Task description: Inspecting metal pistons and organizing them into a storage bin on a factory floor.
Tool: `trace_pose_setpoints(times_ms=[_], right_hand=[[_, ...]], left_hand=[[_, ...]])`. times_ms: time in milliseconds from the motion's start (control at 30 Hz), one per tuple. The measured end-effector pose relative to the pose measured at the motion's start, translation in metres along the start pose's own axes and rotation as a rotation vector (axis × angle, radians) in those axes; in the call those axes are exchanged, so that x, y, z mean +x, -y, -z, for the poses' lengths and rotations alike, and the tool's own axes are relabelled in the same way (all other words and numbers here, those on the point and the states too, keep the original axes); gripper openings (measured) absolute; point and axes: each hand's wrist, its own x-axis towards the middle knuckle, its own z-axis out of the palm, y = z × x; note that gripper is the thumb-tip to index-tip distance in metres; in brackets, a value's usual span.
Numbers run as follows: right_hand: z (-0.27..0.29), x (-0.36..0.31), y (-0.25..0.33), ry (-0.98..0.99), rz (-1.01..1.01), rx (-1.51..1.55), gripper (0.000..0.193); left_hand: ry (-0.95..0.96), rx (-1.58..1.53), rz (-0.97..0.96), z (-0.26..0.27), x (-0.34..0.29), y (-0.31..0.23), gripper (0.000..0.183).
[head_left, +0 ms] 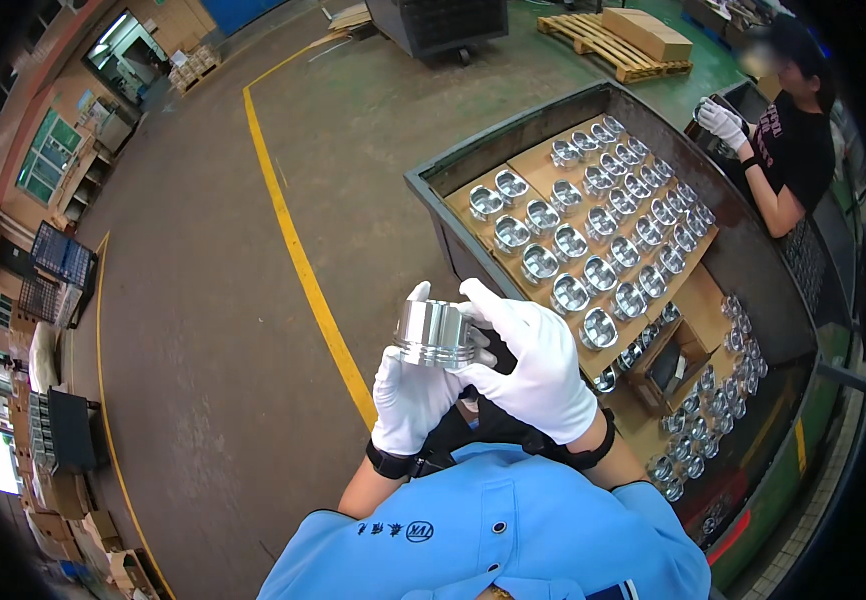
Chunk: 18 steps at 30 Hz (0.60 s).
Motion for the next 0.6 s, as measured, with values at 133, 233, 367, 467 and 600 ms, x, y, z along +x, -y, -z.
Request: trace_pose_setpoints(times_ms=[133,233,367,467,600], right_hand=[[-0.002,-0.001,-0.002,0.008,-0.050,0.062,0.074],[-0.002,-0.002,-0.003,0.032,-0.057,0.050,0.077],[-0.001,-0.002,-0.005,0.043,-0.020,0.011,0.079],[-0.001,-0.003,-0.007,0.046,-0.015,0.017,0.078],[-0.005,-0.004,-0.011,0.070,-0.031,0.025,0.075]], left_hand=[[-0.078,0.119,-0.047,-0.009,-0.001,-0.003,0.095],[-0.100,0.184,-0.084,-0.011,-0.001,-0.004,0.094],[-0.147,0.212,-0.128,-0.010,-0.001,-0.003,0.096],[-0.211,0.278,-0.093,-0.019,-0.003,-0.006,0.099],[-0.154,0.500,-0.241,0.007,-0.003,-0.002,0.109]])
